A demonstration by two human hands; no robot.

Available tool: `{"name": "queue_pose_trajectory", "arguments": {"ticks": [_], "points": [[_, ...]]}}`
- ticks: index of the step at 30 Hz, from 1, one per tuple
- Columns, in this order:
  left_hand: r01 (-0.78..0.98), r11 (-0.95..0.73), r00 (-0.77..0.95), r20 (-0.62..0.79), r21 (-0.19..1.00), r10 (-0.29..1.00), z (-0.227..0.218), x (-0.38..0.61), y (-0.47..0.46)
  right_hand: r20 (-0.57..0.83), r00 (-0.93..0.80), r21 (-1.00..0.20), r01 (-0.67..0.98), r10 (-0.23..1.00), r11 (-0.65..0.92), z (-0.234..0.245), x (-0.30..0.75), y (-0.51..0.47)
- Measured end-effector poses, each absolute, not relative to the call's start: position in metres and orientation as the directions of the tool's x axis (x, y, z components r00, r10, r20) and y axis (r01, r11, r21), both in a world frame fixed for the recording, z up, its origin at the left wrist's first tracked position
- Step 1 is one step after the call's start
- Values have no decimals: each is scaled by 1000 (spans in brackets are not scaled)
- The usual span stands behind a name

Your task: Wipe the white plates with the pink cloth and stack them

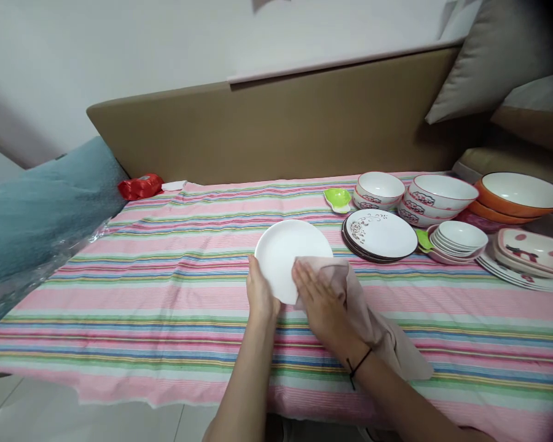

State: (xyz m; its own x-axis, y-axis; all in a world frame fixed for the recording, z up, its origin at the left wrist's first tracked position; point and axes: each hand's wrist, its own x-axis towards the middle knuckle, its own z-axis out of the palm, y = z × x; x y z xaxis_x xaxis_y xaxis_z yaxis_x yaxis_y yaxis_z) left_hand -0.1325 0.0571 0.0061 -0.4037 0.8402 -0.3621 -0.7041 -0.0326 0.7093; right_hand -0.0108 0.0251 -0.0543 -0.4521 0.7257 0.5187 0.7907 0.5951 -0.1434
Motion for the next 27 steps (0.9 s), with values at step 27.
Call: {"name": "queue_pose_trajectory", "arguments": {"ticks": [27], "points": [[-715, 0, -343, -350, 699, 872, 8, -131, 57, 480, -488, -106, 792, 729, 601, -46, 21, 51]]}}
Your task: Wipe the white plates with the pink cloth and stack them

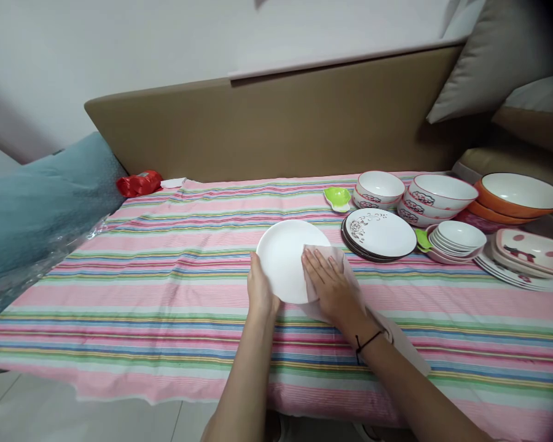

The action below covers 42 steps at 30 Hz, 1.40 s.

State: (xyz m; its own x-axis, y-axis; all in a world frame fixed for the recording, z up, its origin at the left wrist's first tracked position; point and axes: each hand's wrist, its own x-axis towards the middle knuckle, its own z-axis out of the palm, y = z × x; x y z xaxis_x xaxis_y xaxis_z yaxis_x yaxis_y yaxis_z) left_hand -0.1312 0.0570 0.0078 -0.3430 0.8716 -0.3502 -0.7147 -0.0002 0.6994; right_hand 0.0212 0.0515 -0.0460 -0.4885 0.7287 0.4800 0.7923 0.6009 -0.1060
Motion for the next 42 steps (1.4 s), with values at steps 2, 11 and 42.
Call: {"name": "queue_pose_trajectory", "arguments": {"ticks": [2, 11, 42], "points": [[-715, 16, -330, -357, 699, 874, 5, -128, 57, 483, -512, -110, 770, 710, 629, -47, 12, 49], [-711, 88, -232, -351, 698, 907, 0, -139, 59, 472, -654, -57, 647, 591, 761, -46, -2, 35], [-711, 243, -64, -404, 660, 912, 7, -135, 52, 407, -407, -415, 715, 818, 562, -79, 4, 35]]}}
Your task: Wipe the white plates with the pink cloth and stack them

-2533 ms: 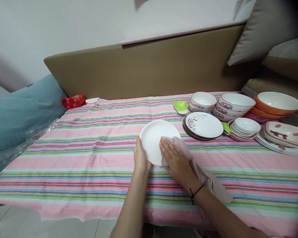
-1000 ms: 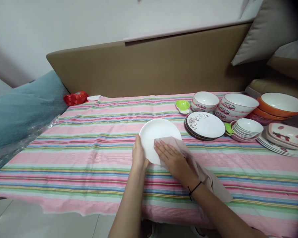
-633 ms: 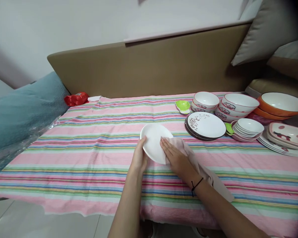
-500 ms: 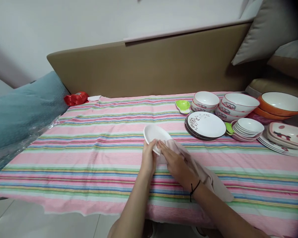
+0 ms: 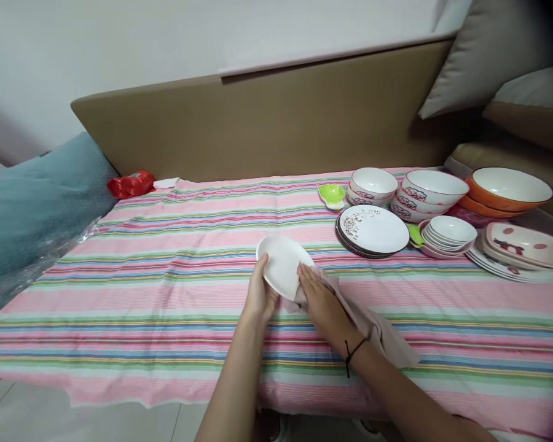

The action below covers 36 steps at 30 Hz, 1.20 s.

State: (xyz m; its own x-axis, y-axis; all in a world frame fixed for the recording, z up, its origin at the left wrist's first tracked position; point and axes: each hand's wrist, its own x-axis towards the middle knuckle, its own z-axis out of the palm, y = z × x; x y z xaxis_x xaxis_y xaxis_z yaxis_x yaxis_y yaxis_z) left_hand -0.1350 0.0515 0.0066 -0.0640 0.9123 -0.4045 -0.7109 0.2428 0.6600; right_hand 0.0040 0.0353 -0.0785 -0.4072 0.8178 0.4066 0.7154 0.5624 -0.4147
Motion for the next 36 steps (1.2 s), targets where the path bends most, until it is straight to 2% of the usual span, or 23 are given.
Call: {"name": "queue_pose_trajectory", "arguments": {"ticks": [3, 6, 9, 13, 18, 21, 24, 28, 31, 34, 36], "points": [[-692, 183, -115, -356, 699, 928, -2, -119, 45, 435, -413, -488, 639, 800, 595, -59, 0, 34], [-661, 253, -102, -418, 707, 903, -8, -113, 46, 454, -515, -485, 541, 727, 687, -44, -4, 27], [-670, 332, -25, -467, 664, 884, -5, -123, 50, 406, -537, -413, 613, 739, 673, -52, -4, 23], [-678, 319, -50, -475, 662, 879, -1, -128, 50, 338, -401, -406, 754, 851, 516, -70, -3, 31], [-749, 296, -4, -452, 592, 892, -3, -108, 45, 383, -422, -529, 629, 822, 570, -51, -6, 33], [-767, 308, -24, -504, 563, 863, 0, -108, 50, 393, -531, -528, 538, 751, 657, -41, -7, 29], [-741, 335, -22, -519, 582, 854, 4, -122, 58, 356, -544, -481, 590, 760, 648, -53, -4, 32], [-736, 284, -7, -427, 614, 904, 5, -130, 59, 364, -403, -523, 658, 840, 542, -73, -1, 44], [-752, 303, 22, -437, 586, 899, 6, -121, 53, 402, -388, -594, 580, 830, 558, -64, -1, 47], [-768, 323, 53, -448, 553, 892, 6, -115, 50, 422, -454, -656, 444, 785, 610, -42, -1, 38], [-763, 342, 50, -477, 549, 878, 7, -119, 52, 411, -502, -661, 411, 761, 628, -34, -2, 30]]}}
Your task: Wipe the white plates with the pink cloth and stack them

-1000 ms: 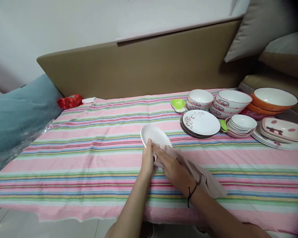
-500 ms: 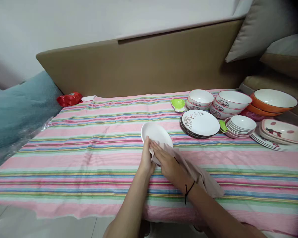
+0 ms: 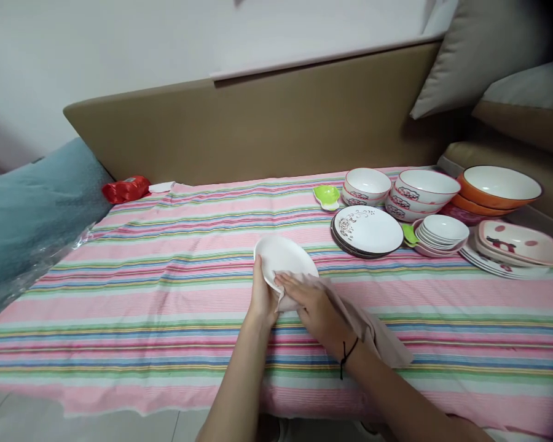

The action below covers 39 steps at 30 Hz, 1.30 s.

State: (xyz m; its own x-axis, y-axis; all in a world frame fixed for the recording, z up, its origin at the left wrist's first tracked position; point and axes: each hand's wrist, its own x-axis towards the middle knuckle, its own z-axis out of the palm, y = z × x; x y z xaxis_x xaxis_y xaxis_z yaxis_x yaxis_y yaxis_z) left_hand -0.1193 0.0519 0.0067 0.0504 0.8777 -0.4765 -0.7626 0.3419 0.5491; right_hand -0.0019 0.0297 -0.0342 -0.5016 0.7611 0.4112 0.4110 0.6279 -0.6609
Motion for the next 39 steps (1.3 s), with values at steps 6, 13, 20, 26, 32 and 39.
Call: {"name": "queue_pose_trajectory", "arguments": {"ticks": [6, 13, 20, 26, 32, 39], "points": [[-746, 345, 27, -492, 569, 870, 5, -141, 57, 363, -375, -522, 676, 853, 520, -69, -6, 29], [-756, 256, -28, -422, 602, 906, 1, -110, 45, 369, -410, -581, 599, 834, 551, -48, -11, 31], [-647, 329, -26, -450, 688, 892, -3, -129, 54, 346, -419, -456, 707, 840, 540, -69, 0, 31], [-678, 316, -10, -438, 663, 899, -5, -121, 48, 434, -382, -515, 638, 816, 573, -55, -1, 41], [-737, 382, 138, -429, 558, 893, -7, -111, 52, 495, -415, -478, 604, 764, 637, -54, -6, 32], [-715, 313, 31, -420, 624, 907, -5, -118, 62, 363, -309, -470, 754, 879, 459, -79, -3, 44]]}}
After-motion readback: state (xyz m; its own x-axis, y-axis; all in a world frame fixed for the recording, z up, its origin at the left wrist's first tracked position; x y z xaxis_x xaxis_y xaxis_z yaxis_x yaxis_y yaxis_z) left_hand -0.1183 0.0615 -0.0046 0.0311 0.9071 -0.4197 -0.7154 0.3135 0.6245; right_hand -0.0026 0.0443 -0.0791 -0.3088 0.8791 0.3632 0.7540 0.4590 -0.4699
